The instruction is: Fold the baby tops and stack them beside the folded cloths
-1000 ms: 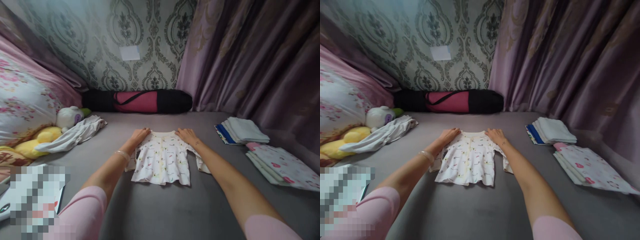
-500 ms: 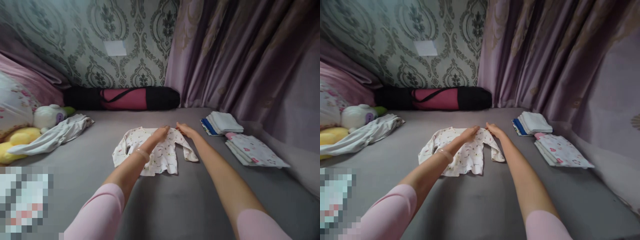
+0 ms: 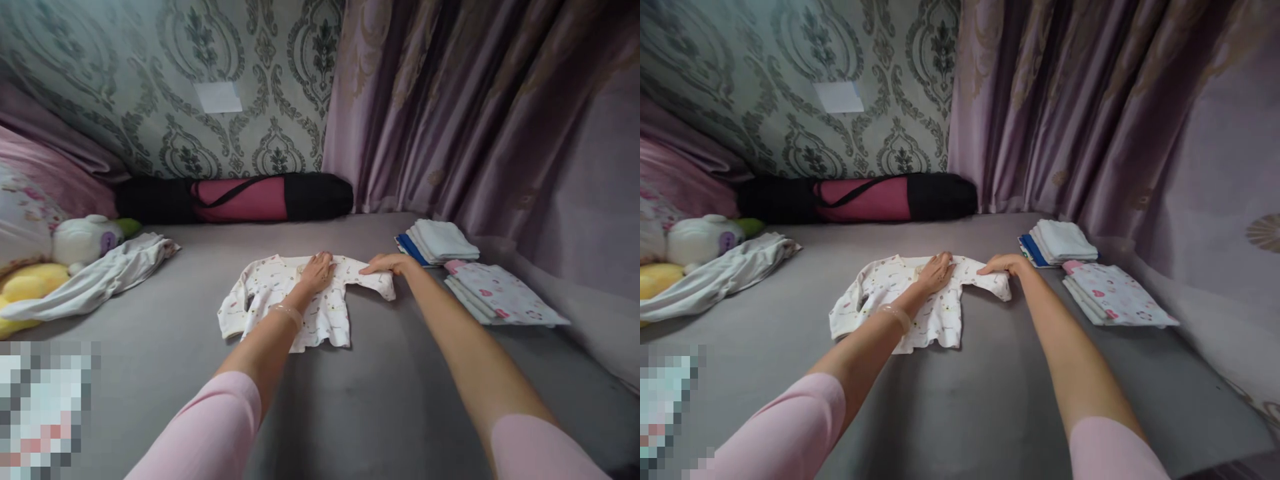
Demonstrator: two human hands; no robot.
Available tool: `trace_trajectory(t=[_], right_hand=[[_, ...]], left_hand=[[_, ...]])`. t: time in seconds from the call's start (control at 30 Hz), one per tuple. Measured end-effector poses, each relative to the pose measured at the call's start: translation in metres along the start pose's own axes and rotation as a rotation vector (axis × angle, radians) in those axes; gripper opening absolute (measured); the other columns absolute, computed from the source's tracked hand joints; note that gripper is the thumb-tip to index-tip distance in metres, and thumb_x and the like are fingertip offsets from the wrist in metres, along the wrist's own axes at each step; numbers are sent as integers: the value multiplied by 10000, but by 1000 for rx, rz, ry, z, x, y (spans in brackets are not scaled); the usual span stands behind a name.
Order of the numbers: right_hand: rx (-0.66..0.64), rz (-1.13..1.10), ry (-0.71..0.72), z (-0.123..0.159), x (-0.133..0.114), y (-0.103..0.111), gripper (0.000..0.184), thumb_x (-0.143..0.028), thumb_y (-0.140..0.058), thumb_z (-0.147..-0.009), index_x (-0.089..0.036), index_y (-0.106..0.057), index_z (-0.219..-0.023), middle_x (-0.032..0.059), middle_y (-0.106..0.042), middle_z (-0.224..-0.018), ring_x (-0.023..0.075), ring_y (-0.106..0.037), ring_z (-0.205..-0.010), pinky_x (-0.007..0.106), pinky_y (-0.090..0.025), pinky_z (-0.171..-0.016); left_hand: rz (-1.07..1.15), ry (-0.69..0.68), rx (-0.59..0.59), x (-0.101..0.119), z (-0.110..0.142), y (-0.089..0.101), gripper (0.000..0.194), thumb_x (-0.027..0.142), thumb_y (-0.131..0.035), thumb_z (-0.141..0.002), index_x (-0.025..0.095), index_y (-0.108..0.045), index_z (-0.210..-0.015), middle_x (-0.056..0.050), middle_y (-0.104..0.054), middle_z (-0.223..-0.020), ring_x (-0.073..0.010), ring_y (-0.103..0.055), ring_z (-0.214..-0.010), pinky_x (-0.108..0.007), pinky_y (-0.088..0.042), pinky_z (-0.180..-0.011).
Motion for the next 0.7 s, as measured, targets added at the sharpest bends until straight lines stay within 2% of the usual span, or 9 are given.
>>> trace_trajectory(t=[0.07, 0.13, 0.23, 0.3, 0.4, 0.5, 0.57, 0.63, 0.7], right_hand=[[-82, -11, -77, 11, 17, 7, 251, -291, -842, -604, -134, -703, -743, 60, -726, -685, 169, -662, -582, 241, -538, -571], [-121, -33, -93, 21, 31, 16, 255, -286, -842, -590, -142, -706, -751, 51, -726, -697, 164, -665, -607, 234, -536, -588], [-42, -70, -52, 34, 46, 34, 225, -289, -823, -610, -156, -704, -746, 50, -729, -744, 161, -667, -665, 225, -527, -610], [60, -118, 17, 41, 53, 42, 176, -280, -787, -658, -154, -690, -732, 58, -726, -773, 157, -666, -712, 216, -521, -635], [281, -283, 116, 50, 58, 50, 159, -266, -719, -737, -163, -611, -681, 50, -697, -735, 145, -653, -696, 217, -516, -637], [528, -481, 125, 56, 67, 49, 166, -257, -677, -782, -183, -544, -716, 21, -662, -675, 141, -636, -626, 242, -521, -603], [674, -527, 94, 58, 72, 45, 141, -260, -652, -809, -185, -541, -766, 9, -644, -653, 143, -626, -598, 253, -519, -586], [809, -459, 46, 62, 75, 43, 119, -276, -622, -838, -177, -557, -834, 16, -641, -673, 156, -631, -627, 262, -513, -596], [934, -211, 0, 72, 72, 44, 162, -301, -593, -863, -162, -574, -944, 54, -666, -779, 192, -657, -753, 293, -514, -678]], left_hand=[[-6, -3, -6, -1, -1, -2, 360, 308, -283, -996, 121, -480, -1233, -170, -481, -1396, -242, -388, -1355, -407, -271, -1137], [-15, -4, -21, -1, -1, -6, 391, 333, -273, -1000, 121, -471, -1261, -170, -429, -1448, -252, -344, -1385, -427, -254, -1144], [-28, 6, -34, -2, -1, -10, 459, 387, -262, -999, 113, -440, -1322, -179, -389, -1484, -268, -308, -1405, -445, -232, -1150], [-38, 9, -37, -2, -1, -10, 507, 428, -254, -995, 102, -435, -1339, -189, -384, -1488, -278, -307, -1405, -447, -222, -1151], [-49, 4, -51, -1, 1, -10, 613, 525, -239, -977, 86, -423, -1363, -210, -361, -1497, -299, -301, -1405, -458, -212, -1149], [-65, -10, -63, 1, 2, -11, 729, 628, -234, -938, 80, -403, -1390, -217, -333, -1511, -320, -285, -1410, -463, -201, -1150], [-83, -12, -66, 1, 2, -11, 771, 663, -231, -920, 83, -401, -1398, -212, -315, -1522, -324, -277, -1414, -453, -192, -1153], [-99, -2, -72, 0, 2, -12, 793, 678, -216, -912, 87, -393, -1410, -204, -299, -1532, -321, -271, -1417, -441, -185, -1156], [-109, 8, -86, 0, 2, -13, 816, 687, -195, -908, 84, -373, -1428, -200, -294, -1537, -319, -260, -1423, -438, -180, -1157]])
Point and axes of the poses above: each hand's wrist, its own z-axis away from the middle knuckle, its own y-axis out of the back of the hand, x = y × z, the point moved 9 cm from there along -z, towards the middle knuckle
